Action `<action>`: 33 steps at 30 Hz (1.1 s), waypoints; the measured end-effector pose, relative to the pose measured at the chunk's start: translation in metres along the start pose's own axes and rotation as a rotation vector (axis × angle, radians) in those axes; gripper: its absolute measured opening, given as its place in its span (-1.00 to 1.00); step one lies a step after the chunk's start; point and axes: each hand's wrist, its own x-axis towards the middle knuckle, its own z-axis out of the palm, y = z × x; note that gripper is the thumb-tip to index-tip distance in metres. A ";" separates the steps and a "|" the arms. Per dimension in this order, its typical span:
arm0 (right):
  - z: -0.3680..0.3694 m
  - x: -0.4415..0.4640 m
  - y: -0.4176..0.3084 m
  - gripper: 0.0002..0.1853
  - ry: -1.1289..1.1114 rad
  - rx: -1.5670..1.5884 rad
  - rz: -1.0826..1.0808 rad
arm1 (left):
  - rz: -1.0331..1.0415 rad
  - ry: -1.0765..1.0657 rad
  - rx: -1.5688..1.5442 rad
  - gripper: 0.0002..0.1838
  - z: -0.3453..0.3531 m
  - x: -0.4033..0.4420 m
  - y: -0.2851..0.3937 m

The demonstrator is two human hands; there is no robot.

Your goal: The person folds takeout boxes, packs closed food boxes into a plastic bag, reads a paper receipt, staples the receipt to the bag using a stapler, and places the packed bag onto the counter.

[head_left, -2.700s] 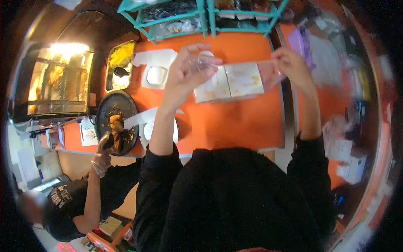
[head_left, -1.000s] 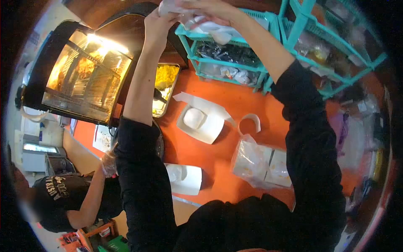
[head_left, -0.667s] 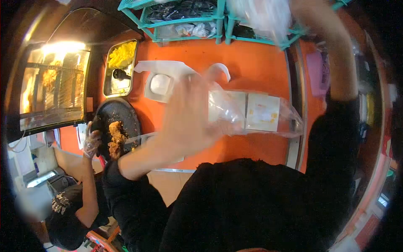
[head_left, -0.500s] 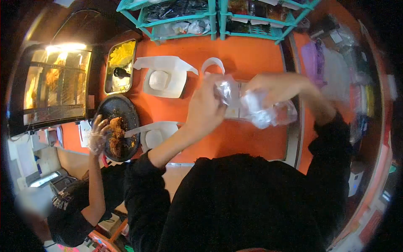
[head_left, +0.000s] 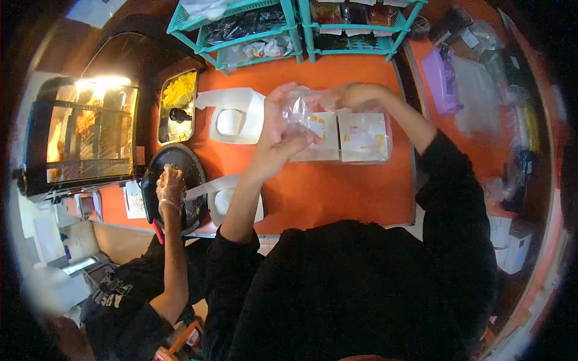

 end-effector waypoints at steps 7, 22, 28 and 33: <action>0.023 0.001 -0.008 -0.65 -0.172 0.092 -0.003 | -0.140 -0.219 0.012 -0.32 -0.024 0.024 0.029; 0.001 -0.029 -0.017 -0.48 0.249 0.199 -0.206 | -0.376 -0.389 1.950 -0.86 -0.108 0.162 -0.215; -0.021 -0.103 -0.054 -0.65 0.285 -0.169 -0.217 | 0.227 0.029 0.936 -0.89 -0.078 0.168 -0.052; -0.083 -0.146 -0.092 -0.72 0.924 0.231 -0.228 | 0.273 -0.544 -0.335 -0.61 -0.046 0.147 0.006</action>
